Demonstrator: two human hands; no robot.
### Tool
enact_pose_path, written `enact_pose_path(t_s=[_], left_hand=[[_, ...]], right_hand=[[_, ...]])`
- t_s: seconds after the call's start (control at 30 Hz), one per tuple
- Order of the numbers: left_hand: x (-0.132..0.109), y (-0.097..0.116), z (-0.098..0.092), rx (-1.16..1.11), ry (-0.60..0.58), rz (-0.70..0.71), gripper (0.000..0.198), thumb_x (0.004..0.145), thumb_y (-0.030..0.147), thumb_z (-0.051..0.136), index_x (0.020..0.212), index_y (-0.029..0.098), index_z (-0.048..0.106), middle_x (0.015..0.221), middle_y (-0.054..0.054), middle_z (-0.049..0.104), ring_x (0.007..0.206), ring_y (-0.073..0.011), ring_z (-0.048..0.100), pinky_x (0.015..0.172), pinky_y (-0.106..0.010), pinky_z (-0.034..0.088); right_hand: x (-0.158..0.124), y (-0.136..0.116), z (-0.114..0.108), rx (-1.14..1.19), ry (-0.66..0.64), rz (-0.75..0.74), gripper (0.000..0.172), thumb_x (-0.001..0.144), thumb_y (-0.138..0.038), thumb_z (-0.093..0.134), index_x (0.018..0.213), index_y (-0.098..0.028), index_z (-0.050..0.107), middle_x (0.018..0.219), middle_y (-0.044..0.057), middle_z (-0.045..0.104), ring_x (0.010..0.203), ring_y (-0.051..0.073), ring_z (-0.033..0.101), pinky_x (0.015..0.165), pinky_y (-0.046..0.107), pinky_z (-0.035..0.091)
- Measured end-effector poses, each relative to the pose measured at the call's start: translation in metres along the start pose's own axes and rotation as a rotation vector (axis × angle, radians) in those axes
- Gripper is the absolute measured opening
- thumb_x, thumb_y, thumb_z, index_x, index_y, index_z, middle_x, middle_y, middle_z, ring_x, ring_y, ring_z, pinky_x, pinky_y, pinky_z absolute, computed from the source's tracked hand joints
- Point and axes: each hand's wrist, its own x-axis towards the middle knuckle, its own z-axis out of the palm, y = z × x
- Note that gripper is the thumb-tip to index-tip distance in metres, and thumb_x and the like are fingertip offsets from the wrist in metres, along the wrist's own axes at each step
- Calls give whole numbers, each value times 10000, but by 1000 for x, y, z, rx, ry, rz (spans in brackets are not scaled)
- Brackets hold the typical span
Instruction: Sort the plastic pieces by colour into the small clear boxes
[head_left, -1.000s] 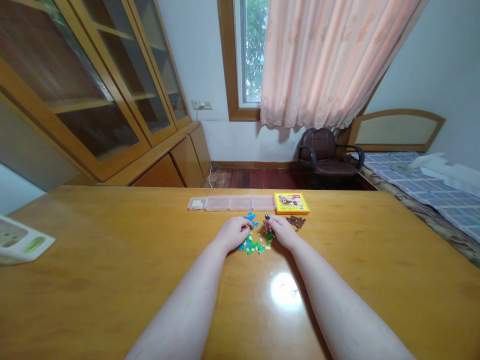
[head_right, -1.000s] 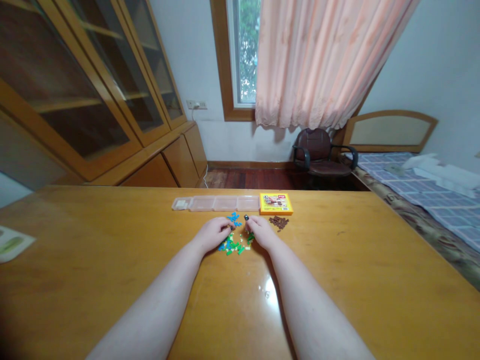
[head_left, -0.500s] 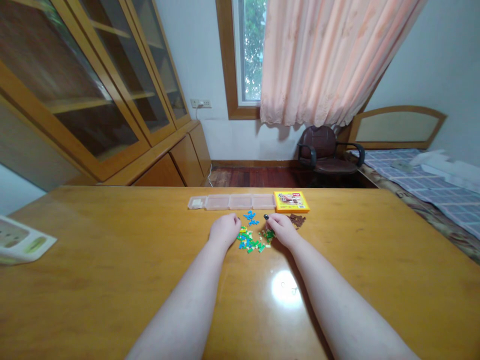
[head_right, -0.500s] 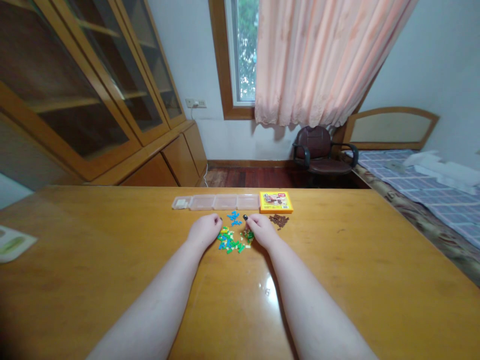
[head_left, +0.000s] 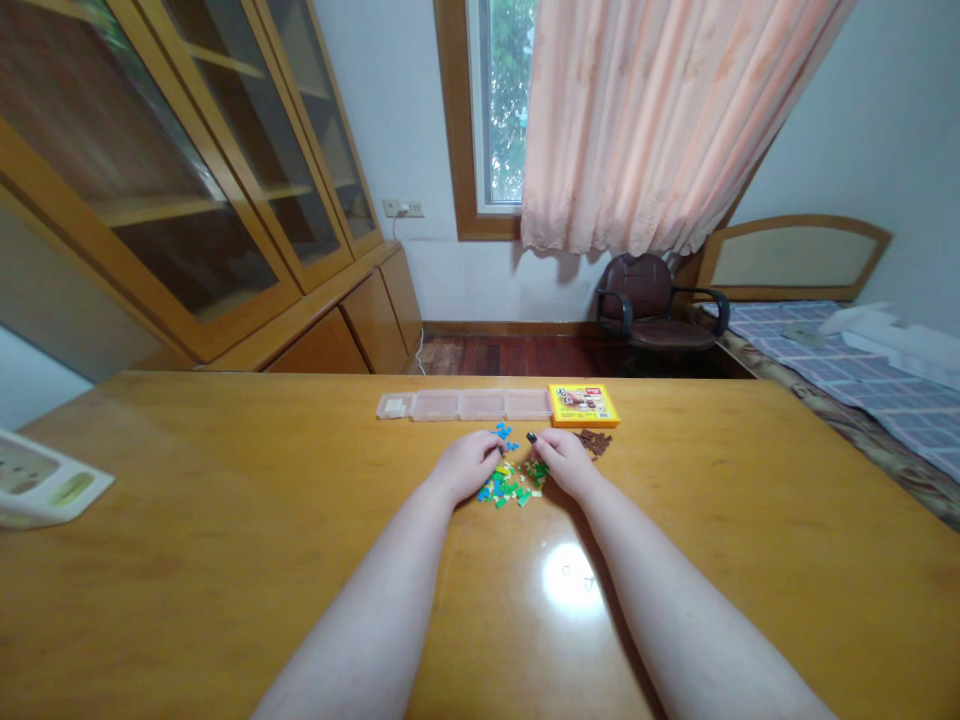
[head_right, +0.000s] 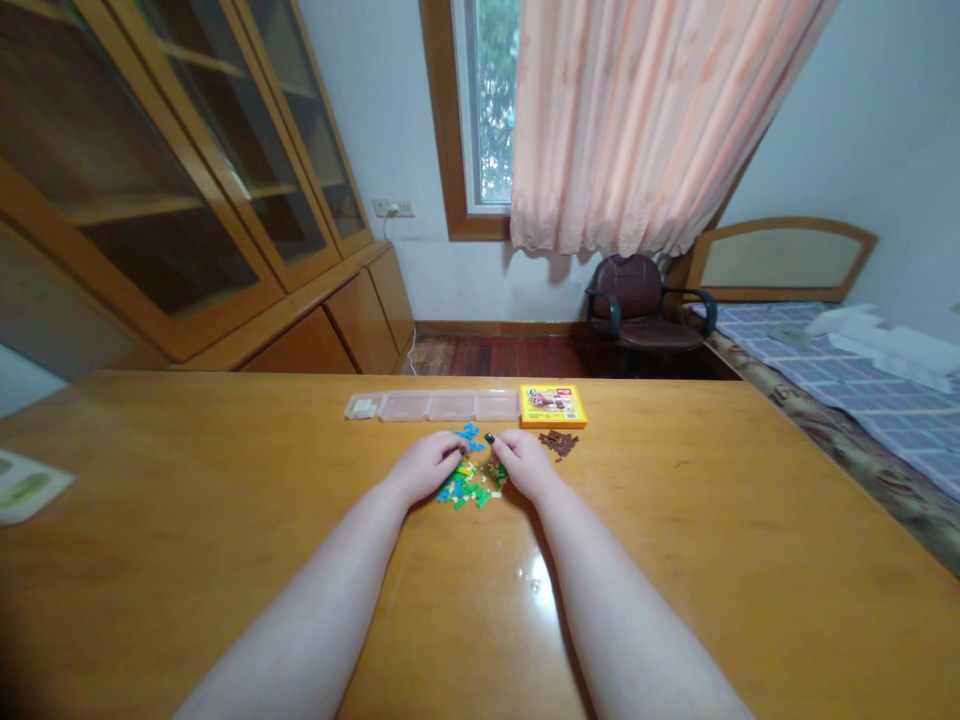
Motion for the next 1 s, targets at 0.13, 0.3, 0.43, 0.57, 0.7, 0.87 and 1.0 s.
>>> enact_pose_path(t_s=[0.13, 0.3, 0.43, 0.57, 0.7, 0.87, 1.0], left_hand=[[3, -6, 1, 70, 133, -106, 254, 840, 215, 420, 913, 184, 661, 945, -61, 661, 896, -195, 589, 825, -311, 454], [4, -8, 4, 48, 123, -70, 240, 828, 188, 437, 920, 182, 659, 954, -61, 656, 917, -189, 587, 843, -305, 454], [4, -10, 5, 39, 134, -101, 248, 835, 205, 435, 934, 183, 662, 974, -59, 661, 926, -191, 589, 850, -309, 453], [5, -16, 6, 25, 223, -172, 275, 869, 252, 405, 951, 173, 655, 989, -72, 664, 918, -198, 594, 824, -307, 457], [5, -19, 6, 59, 245, -206, 277, 878, 264, 394, 946, 176, 648, 973, -75, 665, 895, -193, 597, 789, -288, 447], [4, -18, 5, 206, 158, -351, 314, 881, 293, 368, 787, 175, 644, 782, -69, 663, 738, -190, 599, 657, -268, 427], [3, -13, 5, 211, 142, -302, 246, 839, 240, 418, 833, 183, 657, 854, -71, 675, 793, -192, 605, 698, -271, 435]], right_hand=[[0, 1, 1, -2, -7, -2, 425, 893, -392, 392, 575, -163, 555, 562, 0, 534, 578, 132, 505, 577, 231, 358], [0, 2, 1, 3, -13, 7, 427, 898, -381, 390, 576, -162, 564, 564, 4, 544, 577, 135, 508, 575, 234, 358], [0, -2, 0, -12, -45, 4, 408, 902, -354, 398, 592, -161, 579, 580, 8, 557, 593, 138, 512, 593, 240, 366], [0, -10, -4, -115, -68, -127, 311, 889, -301, 440, 687, -171, 638, 702, 37, 611, 716, 162, 525, 700, 281, 390], [-2, -20, -4, -171, -187, -277, 222, 817, -198, 522, 975, -222, 676, 1019, 56, 656, 978, 205, 520, 911, 367, 339], [-6, -25, 1, -220, -302, -277, 464, 693, -129, 575, 1147, -224, 605, 1085, 64, 644, 1031, 239, 503, 935, 395, 334], [-5, -15, 2, -223, -157, -168, 357, 726, -128, 548, 1065, -192, 638, 966, 63, 664, 896, 207, 548, 852, 348, 391]])
